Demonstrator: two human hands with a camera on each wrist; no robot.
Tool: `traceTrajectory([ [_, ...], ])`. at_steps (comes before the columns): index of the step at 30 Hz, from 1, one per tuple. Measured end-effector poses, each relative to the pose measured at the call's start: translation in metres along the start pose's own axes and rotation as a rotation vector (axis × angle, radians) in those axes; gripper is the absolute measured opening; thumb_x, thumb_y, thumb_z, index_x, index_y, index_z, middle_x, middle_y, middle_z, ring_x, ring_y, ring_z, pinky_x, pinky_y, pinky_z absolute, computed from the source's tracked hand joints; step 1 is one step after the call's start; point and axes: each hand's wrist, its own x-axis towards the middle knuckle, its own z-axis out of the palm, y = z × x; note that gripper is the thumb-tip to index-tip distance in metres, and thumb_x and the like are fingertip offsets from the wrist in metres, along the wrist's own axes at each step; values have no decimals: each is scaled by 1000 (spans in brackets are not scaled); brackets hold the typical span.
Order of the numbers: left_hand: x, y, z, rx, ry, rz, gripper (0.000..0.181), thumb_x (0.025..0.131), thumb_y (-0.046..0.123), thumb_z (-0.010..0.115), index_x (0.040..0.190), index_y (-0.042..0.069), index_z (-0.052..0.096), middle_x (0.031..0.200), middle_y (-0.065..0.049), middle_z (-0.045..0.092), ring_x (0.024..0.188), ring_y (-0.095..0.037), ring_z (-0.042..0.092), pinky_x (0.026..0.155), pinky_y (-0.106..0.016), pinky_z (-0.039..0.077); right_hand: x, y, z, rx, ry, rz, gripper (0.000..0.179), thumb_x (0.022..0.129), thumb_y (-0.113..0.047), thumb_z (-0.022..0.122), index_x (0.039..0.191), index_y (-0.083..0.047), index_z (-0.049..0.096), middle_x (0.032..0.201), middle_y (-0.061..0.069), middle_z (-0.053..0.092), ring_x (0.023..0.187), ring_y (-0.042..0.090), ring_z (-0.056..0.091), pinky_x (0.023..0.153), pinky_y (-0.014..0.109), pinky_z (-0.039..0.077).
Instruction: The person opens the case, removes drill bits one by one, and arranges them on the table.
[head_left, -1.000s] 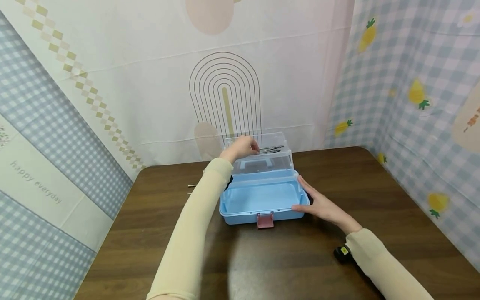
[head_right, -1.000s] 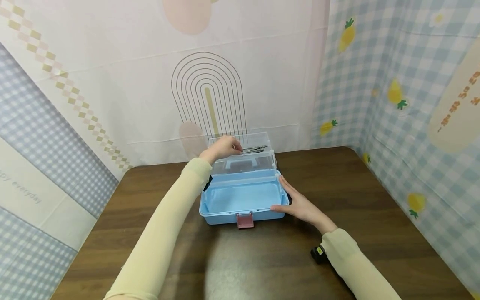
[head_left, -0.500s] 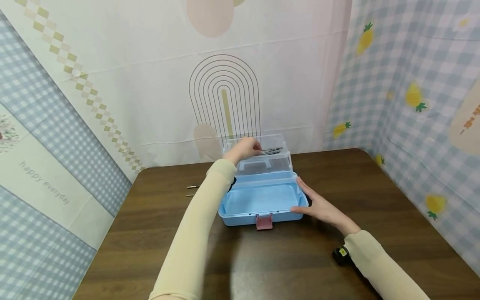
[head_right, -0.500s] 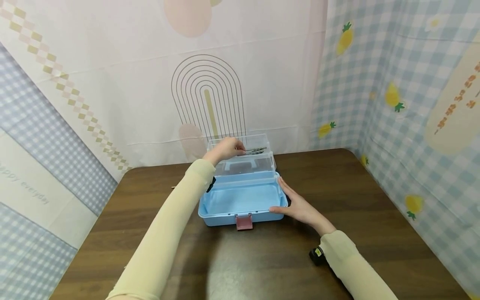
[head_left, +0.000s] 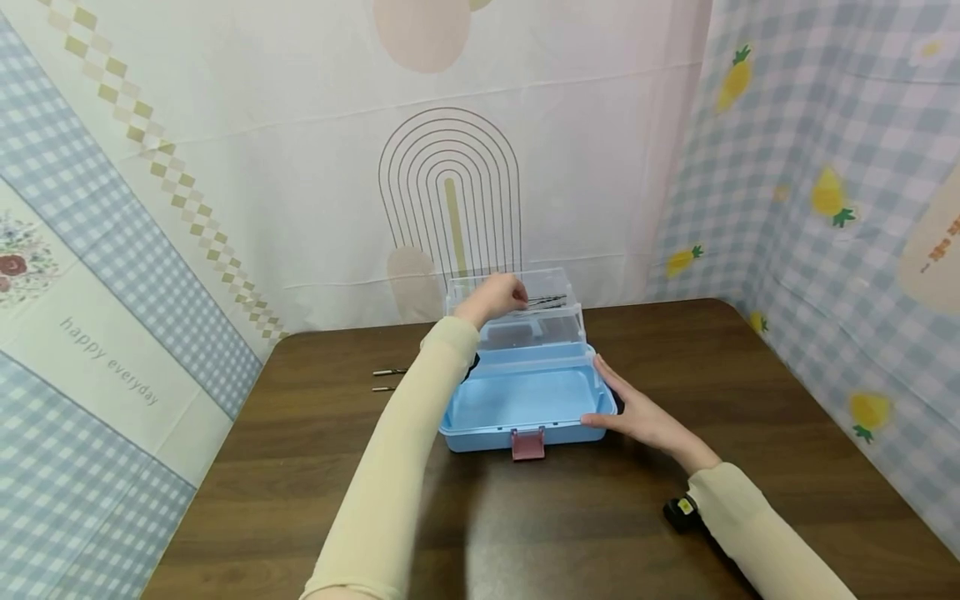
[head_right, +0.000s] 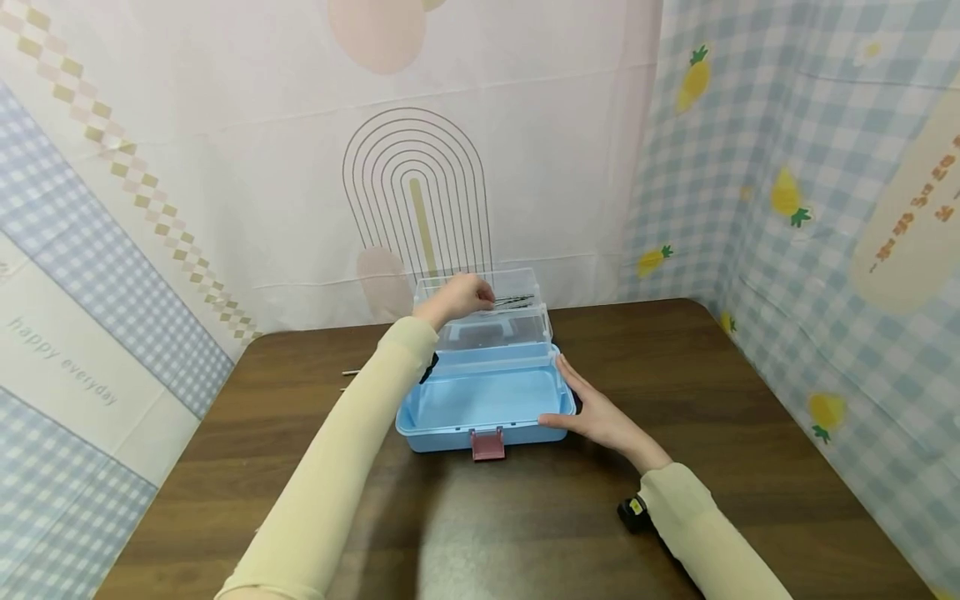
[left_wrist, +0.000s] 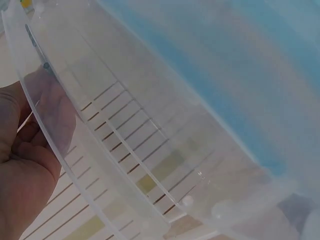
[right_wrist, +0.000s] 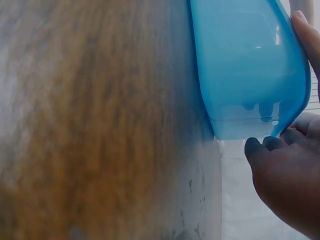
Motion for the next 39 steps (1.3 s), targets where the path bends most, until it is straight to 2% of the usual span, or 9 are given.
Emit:
traceTrajectory([
  [5,1,3,3,3,26,-12,18,100,15,66,112,6,76,108,-8,73,98,-20,68,86,-32,55,-3,-6,-2,13,-3,-3,104,91,-41,75,163,-24,3,169,7,-4,151,44,3,112,73,13],
  [11,1,4,5,-5,49,-31,17,99,14,67,111,6,76,106,-7,73,97,-19,68,84,-31,55,-2,-4,-1,10,1,1,104,90,-42,76,163,-28,4,169,7,-2,152,42,3,112,73,13],
  [16,1,6,6,31,59,-37,16,99,14,66,109,6,76,105,-6,73,95,-19,67,84,-31,55,-1,-3,-1,12,1,2,104,90,-42,76,163,-29,4,169,7,-3,152,42,2,112,73,12],
  [26,0,7,6,86,49,-43,15,101,11,62,104,5,75,101,-9,71,90,-21,66,82,-34,55,-1,-2,0,9,-2,2,104,90,-42,76,163,-27,4,169,9,-2,152,43,3,112,74,12],
  [33,-6,0,2,64,44,-68,13,99,12,66,103,5,76,102,-9,73,93,-22,67,85,-35,54,-2,-2,-1,18,-4,-10,104,90,-40,76,163,-28,4,169,4,-4,152,42,2,112,74,12],
  [39,-10,-1,-2,67,37,-52,10,98,10,67,97,4,75,97,-10,72,88,-23,66,83,-36,54,-1,-1,-1,14,-5,-12,104,90,-40,76,163,-29,4,169,5,-4,152,43,3,111,74,13],
])
